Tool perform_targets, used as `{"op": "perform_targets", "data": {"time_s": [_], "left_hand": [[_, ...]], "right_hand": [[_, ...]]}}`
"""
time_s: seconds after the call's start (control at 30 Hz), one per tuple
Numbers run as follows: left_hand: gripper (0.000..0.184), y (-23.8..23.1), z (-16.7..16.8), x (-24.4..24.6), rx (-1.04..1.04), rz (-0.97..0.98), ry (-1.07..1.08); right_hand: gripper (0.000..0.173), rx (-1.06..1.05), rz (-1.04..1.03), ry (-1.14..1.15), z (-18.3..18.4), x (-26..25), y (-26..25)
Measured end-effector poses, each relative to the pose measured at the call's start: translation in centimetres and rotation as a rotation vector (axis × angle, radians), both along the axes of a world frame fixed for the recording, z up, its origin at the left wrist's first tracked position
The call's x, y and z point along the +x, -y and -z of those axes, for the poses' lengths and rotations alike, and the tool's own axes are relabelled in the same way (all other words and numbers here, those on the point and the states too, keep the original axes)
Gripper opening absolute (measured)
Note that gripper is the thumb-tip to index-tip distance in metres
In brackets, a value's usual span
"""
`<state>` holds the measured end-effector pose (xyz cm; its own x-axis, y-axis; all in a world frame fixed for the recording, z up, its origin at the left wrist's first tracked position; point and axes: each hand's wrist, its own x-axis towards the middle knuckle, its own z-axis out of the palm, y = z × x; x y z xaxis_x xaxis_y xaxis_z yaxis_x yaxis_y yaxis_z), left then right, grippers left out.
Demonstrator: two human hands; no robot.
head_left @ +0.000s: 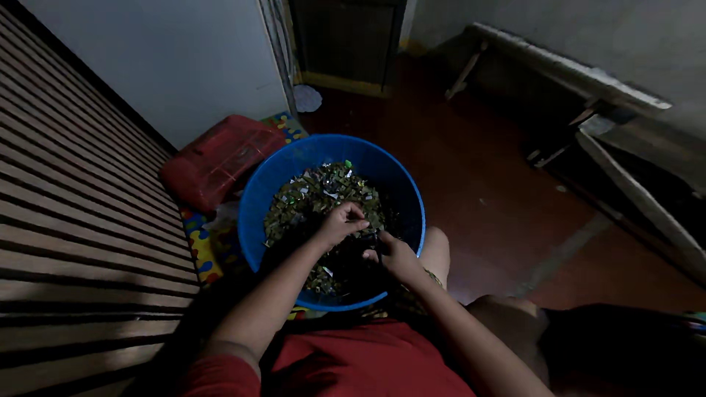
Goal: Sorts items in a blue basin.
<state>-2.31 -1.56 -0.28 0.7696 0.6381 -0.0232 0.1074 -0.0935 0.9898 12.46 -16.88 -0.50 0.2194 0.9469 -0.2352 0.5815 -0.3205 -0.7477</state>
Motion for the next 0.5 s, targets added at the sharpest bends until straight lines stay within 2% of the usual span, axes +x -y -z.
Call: {"op": "perform_targets", "data": {"time_s": [0.1, 0.2, 0.27, 0.37, 0.5], "left_hand": [[0.019, 0.23, -0.27, -0.02, -0.003, -0.007, -0.007], [0.019, 0.36, -0.28, 0.06, 0.001, -0.017, -0.002], [0.017, 0.38, -0.33, 0.11, 0.003, -0.025, -0.002], [0.016, 0.26, -0.30, 0.12, 0.011, -0.036, -0.010], [0.016, 0.01, -0.24, 0.06, 0.020, -0.037, -0.015]], "right_hand": [[0.069, 0.025, 0.001, 0.006, 0.06, -0.01, 0.06], [0.053, 0.110, 0.028, -0.005, 0.07, -0.21, 0.30], [0.048, 0.129, 0.037, -0.009, 0.03, -0.26, 0.35], [0.050, 0.115, 0.047, -0.022, 0.06, -0.26, 0.24], [0.062, 0.038, 0.035, -0.024, -0.14, -0.11, -0.02]]}}
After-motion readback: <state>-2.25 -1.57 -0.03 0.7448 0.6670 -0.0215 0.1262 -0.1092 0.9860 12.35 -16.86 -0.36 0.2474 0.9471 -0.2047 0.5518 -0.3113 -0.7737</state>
